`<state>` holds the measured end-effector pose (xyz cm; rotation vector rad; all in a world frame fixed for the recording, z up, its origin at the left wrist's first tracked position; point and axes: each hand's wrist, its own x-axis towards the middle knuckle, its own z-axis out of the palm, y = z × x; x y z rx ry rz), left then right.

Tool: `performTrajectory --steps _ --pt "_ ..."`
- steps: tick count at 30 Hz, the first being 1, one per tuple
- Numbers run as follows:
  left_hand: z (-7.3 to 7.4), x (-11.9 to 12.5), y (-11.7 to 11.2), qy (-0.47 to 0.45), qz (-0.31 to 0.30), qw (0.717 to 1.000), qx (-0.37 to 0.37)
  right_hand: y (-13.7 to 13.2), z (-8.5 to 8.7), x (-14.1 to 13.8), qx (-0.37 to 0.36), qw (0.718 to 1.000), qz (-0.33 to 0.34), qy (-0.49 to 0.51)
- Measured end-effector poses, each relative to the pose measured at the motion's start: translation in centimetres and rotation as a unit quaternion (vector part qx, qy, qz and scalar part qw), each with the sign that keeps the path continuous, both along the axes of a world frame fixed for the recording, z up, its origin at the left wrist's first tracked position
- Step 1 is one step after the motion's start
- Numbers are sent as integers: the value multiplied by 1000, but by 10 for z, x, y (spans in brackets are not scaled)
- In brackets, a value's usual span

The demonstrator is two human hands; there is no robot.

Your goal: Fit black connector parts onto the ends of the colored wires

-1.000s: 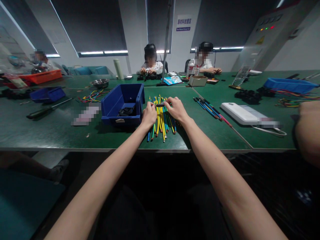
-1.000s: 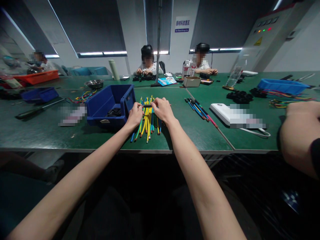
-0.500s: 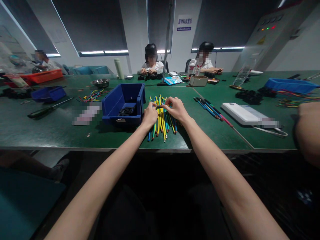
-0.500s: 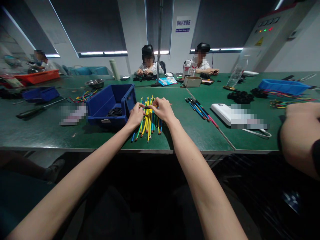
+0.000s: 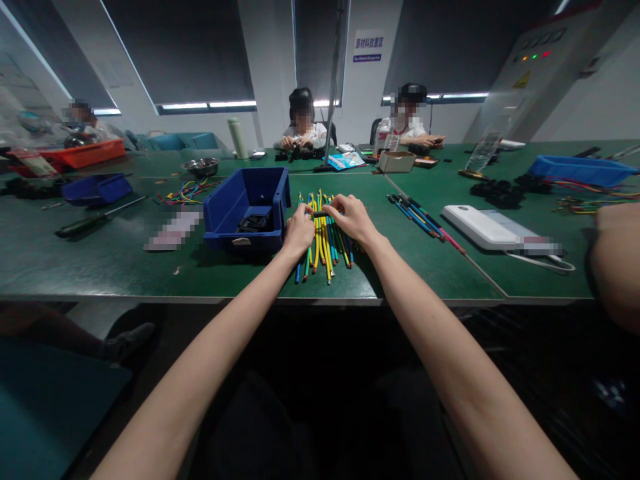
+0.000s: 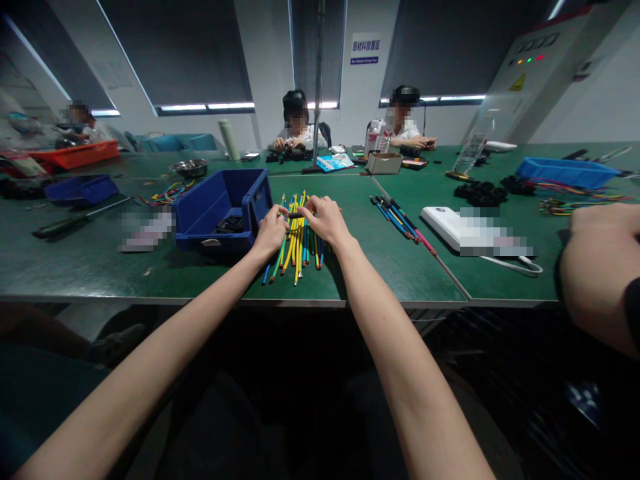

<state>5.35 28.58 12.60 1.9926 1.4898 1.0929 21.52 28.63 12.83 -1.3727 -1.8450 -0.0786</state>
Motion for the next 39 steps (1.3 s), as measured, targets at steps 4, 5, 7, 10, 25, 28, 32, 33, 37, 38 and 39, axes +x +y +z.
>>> performTrajectory --steps 4,5,7,10,25,28,32,33,37,38,39 --pt "-1 1 2 -2 11 1000 -2 2 -1 1 0 1000 -16 -12" --pt "-1 1 2 -1 14 1000 -2 3 -2 1 1 1000 -15 -14" --pt "-1 1 3 4 20 1000 -2 4 -2 2 4 1000 -11 -12" --pt "-1 1 4 16 21 1000 -1 5 -2 3 11 1000 -5 3" --pt "3 1 -1 15 28 999 -8 3 0 -1 1 998 25 66" --pt "1 1 1 10 21 1000 -8 3 -1 -2 4 998 11 67" --pt "-2 1 4 1 14 1000 -4 4 -2 -2 7 998 7 61" --pt "-2 1 4 2 14 1000 -3 4 -2 -2 7 998 8 60" --pt "-1 1 3 14 19 1000 -9 2 -1 -2 6 998 15 56" --pt "0 1 3 15 20 1000 -11 2 -1 -2 6 998 17 54" --pt "0 1 2 16 21 1000 -12 1 0 -2 6 998 19 51"
